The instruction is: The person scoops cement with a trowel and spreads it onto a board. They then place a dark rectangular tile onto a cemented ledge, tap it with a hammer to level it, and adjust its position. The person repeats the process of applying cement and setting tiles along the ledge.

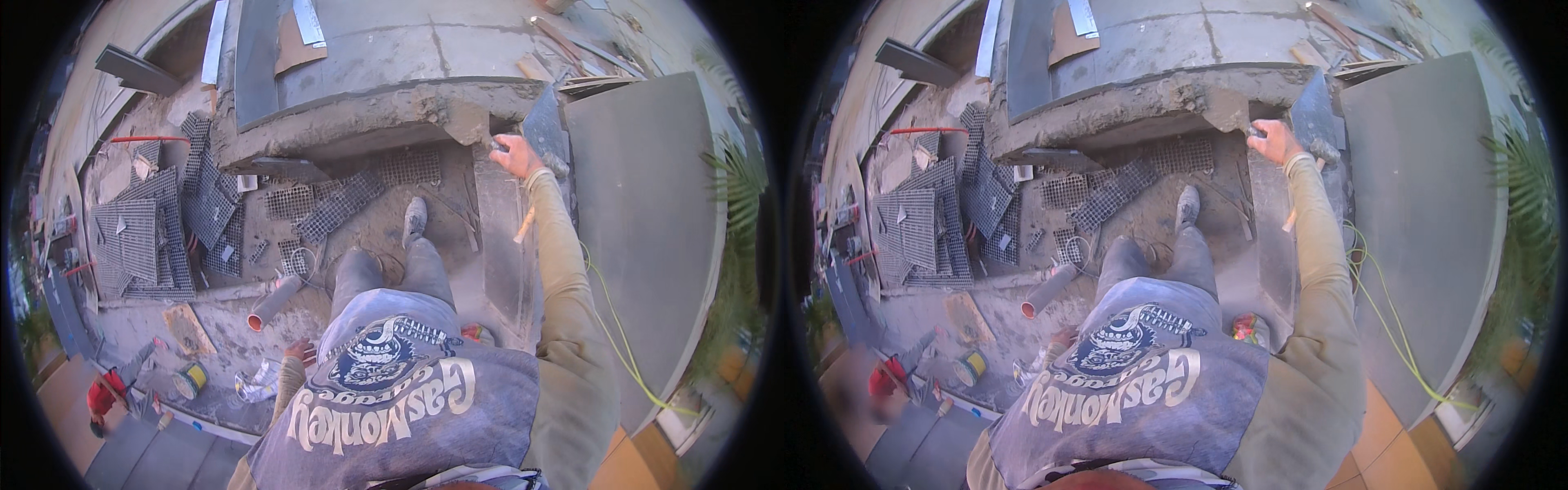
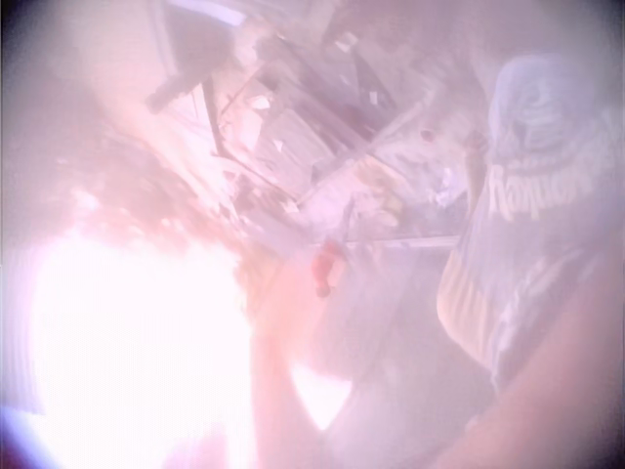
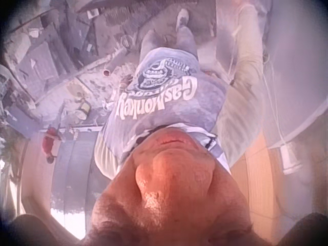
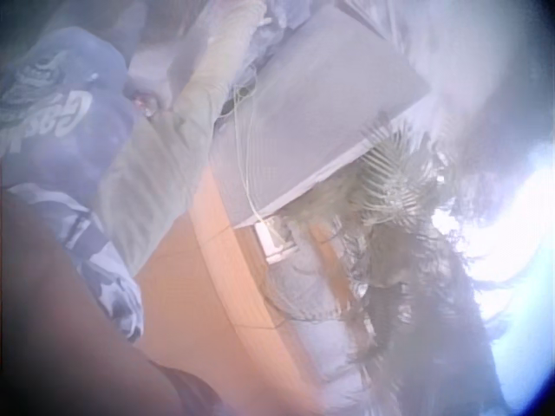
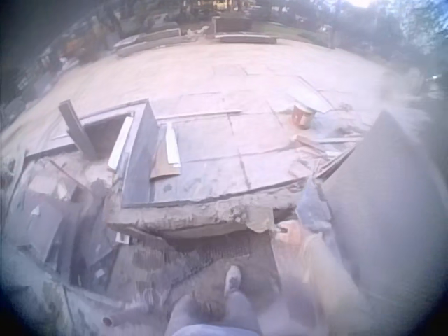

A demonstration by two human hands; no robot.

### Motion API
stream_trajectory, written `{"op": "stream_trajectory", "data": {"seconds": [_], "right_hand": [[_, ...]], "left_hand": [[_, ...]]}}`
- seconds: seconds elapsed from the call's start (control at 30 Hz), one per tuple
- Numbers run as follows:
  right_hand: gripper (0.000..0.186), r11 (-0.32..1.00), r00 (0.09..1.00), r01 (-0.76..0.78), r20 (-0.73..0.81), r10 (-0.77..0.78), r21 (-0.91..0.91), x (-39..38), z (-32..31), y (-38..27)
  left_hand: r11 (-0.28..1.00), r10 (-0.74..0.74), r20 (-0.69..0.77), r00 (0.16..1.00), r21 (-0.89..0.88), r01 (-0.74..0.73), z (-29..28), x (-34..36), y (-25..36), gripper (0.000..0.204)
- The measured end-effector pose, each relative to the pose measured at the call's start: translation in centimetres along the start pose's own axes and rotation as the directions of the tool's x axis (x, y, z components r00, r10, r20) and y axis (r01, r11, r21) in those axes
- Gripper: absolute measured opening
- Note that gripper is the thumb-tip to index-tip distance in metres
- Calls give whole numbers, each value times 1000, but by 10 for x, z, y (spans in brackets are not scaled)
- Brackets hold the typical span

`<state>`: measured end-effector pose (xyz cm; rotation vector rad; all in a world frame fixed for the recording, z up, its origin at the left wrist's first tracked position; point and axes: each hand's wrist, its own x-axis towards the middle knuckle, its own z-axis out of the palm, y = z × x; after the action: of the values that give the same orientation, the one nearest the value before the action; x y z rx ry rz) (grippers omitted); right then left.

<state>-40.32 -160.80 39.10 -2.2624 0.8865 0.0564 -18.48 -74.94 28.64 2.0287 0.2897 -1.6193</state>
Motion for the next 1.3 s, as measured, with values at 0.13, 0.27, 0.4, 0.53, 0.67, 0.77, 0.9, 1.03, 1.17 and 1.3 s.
{"op": "stream_trajectory", "data": {"seconds": [0.13,0.27,0.4,0.53,0.67,0.77,0.9,1.03,1.17,1.3], "right_hand": [[49,983,1000,-18,-7,17,-183,55,-16,17],[43,886,989,-146,-69,129,-440,100,12,22],[43,905,971,-219,-175,165,-364,98,34,33],[44,878,939,-341,-175,297,-337,80,23,13],[45,877,903,-423,-192,385,-229,63,36,5],[44,886,900,-434,-28,436,-159,63,48,-27],[40,828,835,-545,-1,550,-129,76,75,-47],[42,739,746,-660,1,666,-132,94,69,-26],[43,715,725,-686,-40,688,-136,97,56,-17],[44,707,724,-678,-16,690,-199,94,51,-40]], "left_hand": [[929,-296,-84,951,-257,266,64,-23,57,42],[906,-303,-117,946,-344,247,93,-36,112,40],[900,-281,-152,948,-386,205,94,-34,134,42],[884,-304,-106,947,-401,239,92,-18,149,44],[932,-277,-35,960,-254,259,88,20,177,42],[936,-210,-17,977,-292,197,65,57,196,41],[943,-151,-121,981,-314,107,45,81,245,38],[973,-100,-112,989,-217,73,27,88,277,37],[993,-69,-141,988,-110,53,5,95,268,38],[983,-142,-135,981,-131,125,1,91,265,37]]}}
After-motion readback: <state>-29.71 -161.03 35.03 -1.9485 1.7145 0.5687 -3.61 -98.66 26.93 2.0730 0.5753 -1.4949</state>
